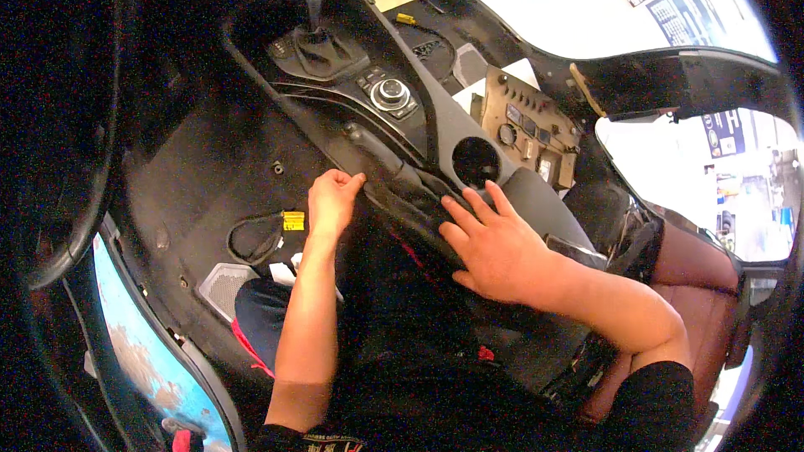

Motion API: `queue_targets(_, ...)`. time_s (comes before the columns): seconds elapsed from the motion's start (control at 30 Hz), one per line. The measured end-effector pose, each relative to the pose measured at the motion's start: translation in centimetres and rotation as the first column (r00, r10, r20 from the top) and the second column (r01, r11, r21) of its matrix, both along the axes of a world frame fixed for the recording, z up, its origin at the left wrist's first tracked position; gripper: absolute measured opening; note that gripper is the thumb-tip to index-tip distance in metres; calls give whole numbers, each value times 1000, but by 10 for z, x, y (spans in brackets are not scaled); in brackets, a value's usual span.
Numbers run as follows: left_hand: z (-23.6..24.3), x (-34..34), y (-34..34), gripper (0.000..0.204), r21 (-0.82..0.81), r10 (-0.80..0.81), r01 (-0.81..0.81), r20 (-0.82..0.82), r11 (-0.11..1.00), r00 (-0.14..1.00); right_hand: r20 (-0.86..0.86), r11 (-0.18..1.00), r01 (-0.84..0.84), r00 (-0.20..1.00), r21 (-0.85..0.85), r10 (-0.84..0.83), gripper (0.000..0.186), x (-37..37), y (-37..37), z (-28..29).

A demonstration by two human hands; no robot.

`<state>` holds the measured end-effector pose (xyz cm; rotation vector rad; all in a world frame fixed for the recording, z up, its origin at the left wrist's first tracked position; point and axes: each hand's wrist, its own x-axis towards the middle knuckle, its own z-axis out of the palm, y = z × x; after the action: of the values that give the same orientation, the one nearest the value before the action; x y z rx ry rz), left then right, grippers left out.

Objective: Disassembling and working on the center console and handbrake area of a car interior.

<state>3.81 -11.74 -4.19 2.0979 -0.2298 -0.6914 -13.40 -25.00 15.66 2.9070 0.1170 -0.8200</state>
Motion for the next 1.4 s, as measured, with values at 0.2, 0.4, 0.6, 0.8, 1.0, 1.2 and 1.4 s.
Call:
queue_targets(0.2,28,-7,-3,46,97,-127,88,551,991,825,45,992,-71,997,108,66,55,1,-12,-7)
queue_targets(0.4,6,-34,1,71,115,-462,496,587,860,665,98,994,-101,991,43,96,39,-9,-5,-15)
queue_targets(0.6,26,-26,9,79,-88,-503,594,441,800,743,240,923,186,931,335,-275,46,60,-16,5)
queue_targets(0.8,19,-61,-9,77,-249,-278,401,413,881,867,8,860,391,909,329,-416,62,70,-7,-47)
queue_targets(1.0,29,-58,-4,68,130,-516,535,525,835,677,239,974,-29,967,-224,84,44,14,8,-45)
queue_targets(1.2,40,-49,-2,88,-253,-358,439,308,862,881,56,971,233,970,58,-236,38,37,-7,-20)
queue_targets(1.4,16,-72,-17,82,-252,-193,334,457,908,868,242,991,109,962,78,-125,24,63,-15,-42)
